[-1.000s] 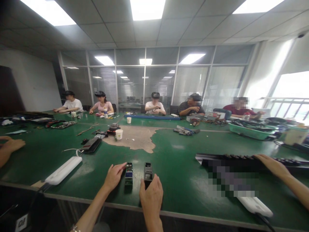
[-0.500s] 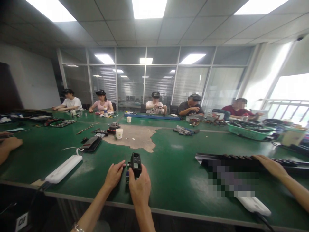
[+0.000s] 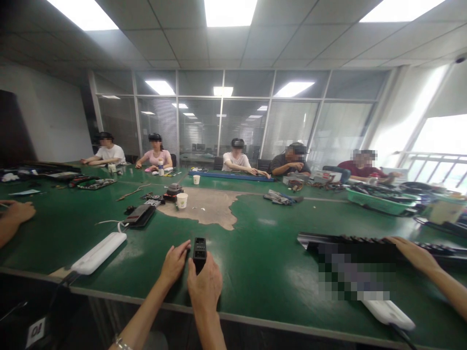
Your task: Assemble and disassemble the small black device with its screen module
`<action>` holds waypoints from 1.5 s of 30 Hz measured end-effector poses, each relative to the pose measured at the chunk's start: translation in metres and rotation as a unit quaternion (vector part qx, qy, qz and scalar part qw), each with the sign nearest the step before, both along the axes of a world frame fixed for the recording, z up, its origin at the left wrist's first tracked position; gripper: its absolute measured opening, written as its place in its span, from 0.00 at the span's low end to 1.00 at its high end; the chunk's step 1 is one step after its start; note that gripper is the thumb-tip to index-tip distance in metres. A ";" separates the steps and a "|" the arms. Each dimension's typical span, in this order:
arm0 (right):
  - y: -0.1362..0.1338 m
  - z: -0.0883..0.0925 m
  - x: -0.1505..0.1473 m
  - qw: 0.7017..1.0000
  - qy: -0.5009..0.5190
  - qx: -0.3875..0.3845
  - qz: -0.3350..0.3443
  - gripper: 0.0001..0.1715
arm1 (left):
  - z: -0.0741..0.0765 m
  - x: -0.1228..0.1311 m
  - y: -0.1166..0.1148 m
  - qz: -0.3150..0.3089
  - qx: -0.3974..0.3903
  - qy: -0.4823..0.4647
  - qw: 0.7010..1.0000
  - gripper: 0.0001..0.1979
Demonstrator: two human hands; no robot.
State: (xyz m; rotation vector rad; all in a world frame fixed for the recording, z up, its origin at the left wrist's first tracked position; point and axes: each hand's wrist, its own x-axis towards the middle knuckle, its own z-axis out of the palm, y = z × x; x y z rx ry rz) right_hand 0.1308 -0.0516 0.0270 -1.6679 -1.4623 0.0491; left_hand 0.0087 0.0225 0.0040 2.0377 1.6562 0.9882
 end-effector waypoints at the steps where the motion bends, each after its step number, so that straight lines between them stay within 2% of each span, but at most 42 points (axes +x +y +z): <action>1: -0.001 -0.001 0.000 1.000 -0.005 0.000 -0.004 0.27 | 0.000 0.000 0.000 0.001 0.000 0.001 1.000 0.21; 10: -0.007 -0.016 0.001 0.999 -0.037 0.009 0.006 0.24 | 0.006 0.000 -0.002 0.004 -0.014 0.008 1.000 0.22; 14: -0.008 -0.026 0.003 0.998 -0.059 0.029 -0.008 0.32 | 0.006 0.001 -0.003 0.005 -0.020 0.014 1.000 0.22; 18: -0.008 -0.030 0.004 0.998 -0.053 0.010 -0.026 0.39 | 0.006 0.001 -0.003 0.007 -0.022 0.014 1.000 0.22; 22: -0.010 -0.028 0.003 0.998 -0.058 0.008 -0.024 0.36 | 0.004 0.001 -0.002 0.003 -0.015 0.013 1.000 0.22; 29: -0.010 -0.021 0.002 0.999 -0.042 0.010 -0.005 0.23 | 0.005 0.002 -0.003 0.001 -0.020 0.038 0.999 0.21; 36: -0.003 -0.005 0.004 0.999 0.030 0.027 0.020 0.27 | 0.001 0.002 -0.001 0.007 -0.016 0.037 0.999 0.20; 41: -0.001 0.009 0.028 0.996 0.063 0.061 0.023 0.29 | 0.000 0.003 -0.002 0.003 0.009 0.035 0.999 0.19; 45: -0.001 -0.003 0.059 0.998 0.039 0.044 0.005 0.29 | 0.002 0.003 -0.003 -0.001 0.004 0.035 0.999 0.19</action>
